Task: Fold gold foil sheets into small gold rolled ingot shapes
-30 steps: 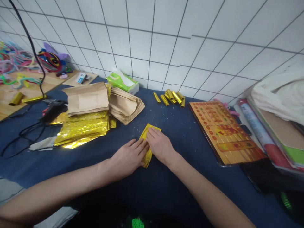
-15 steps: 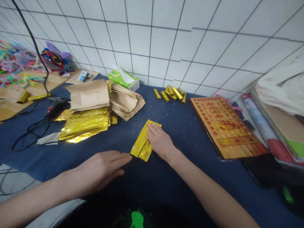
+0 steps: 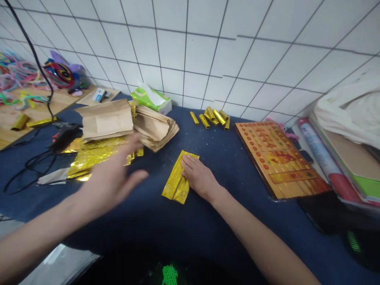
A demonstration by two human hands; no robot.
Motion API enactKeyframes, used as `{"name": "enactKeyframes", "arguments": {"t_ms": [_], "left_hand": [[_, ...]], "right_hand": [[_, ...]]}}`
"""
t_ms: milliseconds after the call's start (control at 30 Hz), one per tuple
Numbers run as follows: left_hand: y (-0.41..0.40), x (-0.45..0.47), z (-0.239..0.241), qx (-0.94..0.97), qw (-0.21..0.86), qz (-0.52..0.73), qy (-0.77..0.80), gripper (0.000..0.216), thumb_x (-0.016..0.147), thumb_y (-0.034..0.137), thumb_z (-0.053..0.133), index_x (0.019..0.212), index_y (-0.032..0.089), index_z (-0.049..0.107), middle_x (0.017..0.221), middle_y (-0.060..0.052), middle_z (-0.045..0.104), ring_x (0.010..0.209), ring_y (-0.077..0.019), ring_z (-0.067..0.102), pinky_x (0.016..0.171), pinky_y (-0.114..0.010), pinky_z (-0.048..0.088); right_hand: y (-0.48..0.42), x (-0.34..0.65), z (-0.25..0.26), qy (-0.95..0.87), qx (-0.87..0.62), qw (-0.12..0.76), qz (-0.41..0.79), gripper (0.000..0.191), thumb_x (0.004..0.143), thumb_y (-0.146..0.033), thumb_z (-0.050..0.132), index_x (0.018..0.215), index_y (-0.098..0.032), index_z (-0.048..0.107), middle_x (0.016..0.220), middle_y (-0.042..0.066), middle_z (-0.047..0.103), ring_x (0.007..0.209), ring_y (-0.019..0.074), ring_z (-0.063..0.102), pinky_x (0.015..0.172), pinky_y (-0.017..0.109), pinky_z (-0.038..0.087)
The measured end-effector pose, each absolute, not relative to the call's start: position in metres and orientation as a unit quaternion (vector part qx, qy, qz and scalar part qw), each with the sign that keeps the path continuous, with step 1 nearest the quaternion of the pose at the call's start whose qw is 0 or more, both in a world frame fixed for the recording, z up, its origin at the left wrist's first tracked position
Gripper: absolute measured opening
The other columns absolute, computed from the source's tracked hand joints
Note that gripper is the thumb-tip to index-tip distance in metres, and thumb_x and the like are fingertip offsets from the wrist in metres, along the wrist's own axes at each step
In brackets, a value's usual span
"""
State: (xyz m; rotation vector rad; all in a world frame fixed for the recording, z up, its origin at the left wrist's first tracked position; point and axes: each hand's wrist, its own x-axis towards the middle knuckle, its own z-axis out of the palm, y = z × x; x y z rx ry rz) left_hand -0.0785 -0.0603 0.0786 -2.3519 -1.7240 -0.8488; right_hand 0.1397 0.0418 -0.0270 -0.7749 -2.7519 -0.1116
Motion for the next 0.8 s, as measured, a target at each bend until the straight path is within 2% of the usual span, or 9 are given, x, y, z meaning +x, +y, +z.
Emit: {"name": "enactKeyframes", "arguments": {"t_ms": [67, 100, 133, 200, 233, 267, 367, 500, 800], "left_hand": [[-0.061, -0.082, 0.095, -0.662, 0.101, -0.494, -0.554, 0.051, 0.092, 0.035, 0.034, 0.138, 0.022, 0.018, 0.140, -0.006, 0.036, 0.111, -0.0194, 0.054, 0.086, -0.037, 0.051], [-0.062, -0.079, 0.096, -0.639, 0.113, -0.555, -0.521, 0.049, 0.092, 0.035, 0.032, 0.138, 0.025, 0.017, 0.142, -0.002, 0.033, 0.113, -0.0185, 0.052, 0.083, -0.035, 0.052], [-0.063, -0.075, 0.093, -0.658, 0.098, -0.561, -0.493, 0.047, 0.091, 0.033, 0.036, 0.135, 0.025, 0.023, 0.137, -0.001, 0.039, 0.111, -0.0172, 0.053, 0.081, -0.032, 0.053], [-0.064, -0.061, 0.075, -0.790, -0.017, -0.382, -0.479, 0.034, 0.089, 0.022, 0.041, 0.123, 0.020, 0.041, 0.115, -0.003, 0.059, 0.103, -0.0139, 0.058, 0.086, -0.028, 0.051], [-0.064, -0.054, 0.061, -0.848, -0.047, -0.282, -0.447, 0.027, 0.088, 0.021, 0.044, 0.115, 0.018, 0.048, 0.106, -0.003, 0.064, 0.097, -0.0133, 0.060, 0.085, -0.027, 0.050], [-0.063, -0.048, 0.048, -0.882, -0.055, -0.209, -0.418, 0.027, 0.088, 0.025, 0.047, 0.112, 0.014, 0.052, 0.107, -0.006, 0.064, 0.100, -0.0156, 0.060, 0.089, -0.028, 0.049], [-0.063, -0.038, 0.014, -0.912, -0.042, -0.072, -0.401, 0.048, 0.083, 0.040, 0.055, 0.117, 0.006, 0.051, 0.125, -0.016, 0.055, 0.117, -0.0249, 0.051, 0.098, -0.036, 0.042], [-0.065, -0.042, 0.002, -0.919, -0.040, -0.044, -0.389, 0.061, 0.080, 0.048, 0.055, 0.125, 0.007, 0.046, 0.134, -0.017, 0.047, 0.126, -0.0253, 0.043, 0.101, -0.037, 0.037], [-0.068, -0.037, 0.004, -0.908, -0.041, -0.036, -0.415, 0.070, 0.077, 0.053, 0.057, 0.130, 0.009, 0.041, 0.137, -0.017, 0.044, 0.125, -0.0258, 0.043, 0.101, -0.038, 0.035]], "right_hand": [[0.041, 0.139, -0.028, -0.952, -0.269, 0.139, -0.031, 0.037, 0.091, -0.021, 0.037, 0.116, -0.004, 0.059, 0.126, 0.016, 0.056, 0.122, 0.0244, 0.048, 0.104, 0.040, 0.040], [0.041, 0.139, -0.028, -0.952, -0.271, 0.139, -0.026, 0.037, 0.091, -0.020, 0.037, 0.116, -0.004, 0.059, 0.127, 0.016, 0.055, 0.123, 0.0245, 0.047, 0.105, 0.040, 0.039], [0.041, 0.139, -0.028, -0.951, -0.274, 0.139, -0.020, 0.037, 0.091, -0.020, 0.037, 0.117, -0.005, 0.059, 0.128, 0.016, 0.055, 0.124, 0.0243, 0.046, 0.105, 0.041, 0.039], [0.041, 0.139, -0.027, -0.950, -0.280, 0.141, -0.008, 0.037, 0.091, -0.020, 0.037, 0.119, -0.007, 0.058, 0.129, 0.016, 0.053, 0.124, 0.0236, 0.046, 0.105, 0.041, 0.040], [0.041, 0.140, -0.027, -0.949, -0.281, 0.140, -0.004, 0.038, 0.091, -0.021, 0.037, 0.119, -0.007, 0.057, 0.130, 0.016, 0.053, 0.125, 0.0233, 0.045, 0.104, 0.041, 0.040], [0.042, 0.140, -0.025, -0.950, -0.280, 0.139, -0.002, 0.038, 0.091, -0.021, 0.037, 0.120, -0.008, 0.057, 0.130, 0.016, 0.052, 0.125, 0.0232, 0.045, 0.104, 0.042, 0.040], [0.043, 0.142, -0.022, -0.952, -0.276, 0.132, 0.006, 0.037, 0.091, -0.022, 0.038, 0.120, -0.008, 0.057, 0.131, 0.015, 0.052, 0.125, 0.0230, 0.044, 0.105, 0.042, 0.038], [0.044, 0.144, -0.021, -0.949, -0.284, 0.133, 0.030, 0.037, 0.090, -0.023, 0.042, 0.123, -0.012, 0.055, 0.132, 0.013, 0.051, 0.126, 0.0219, 0.043, 0.106, 0.043, 0.037], [0.043, 0.143, -0.021, -0.949, -0.291, 0.118, 0.026, 0.039, 0.091, -0.024, 0.040, 0.124, -0.010, 0.053, 0.134, 0.013, 0.050, 0.127, 0.0226, 0.042, 0.106, 0.043, 0.036]]}}
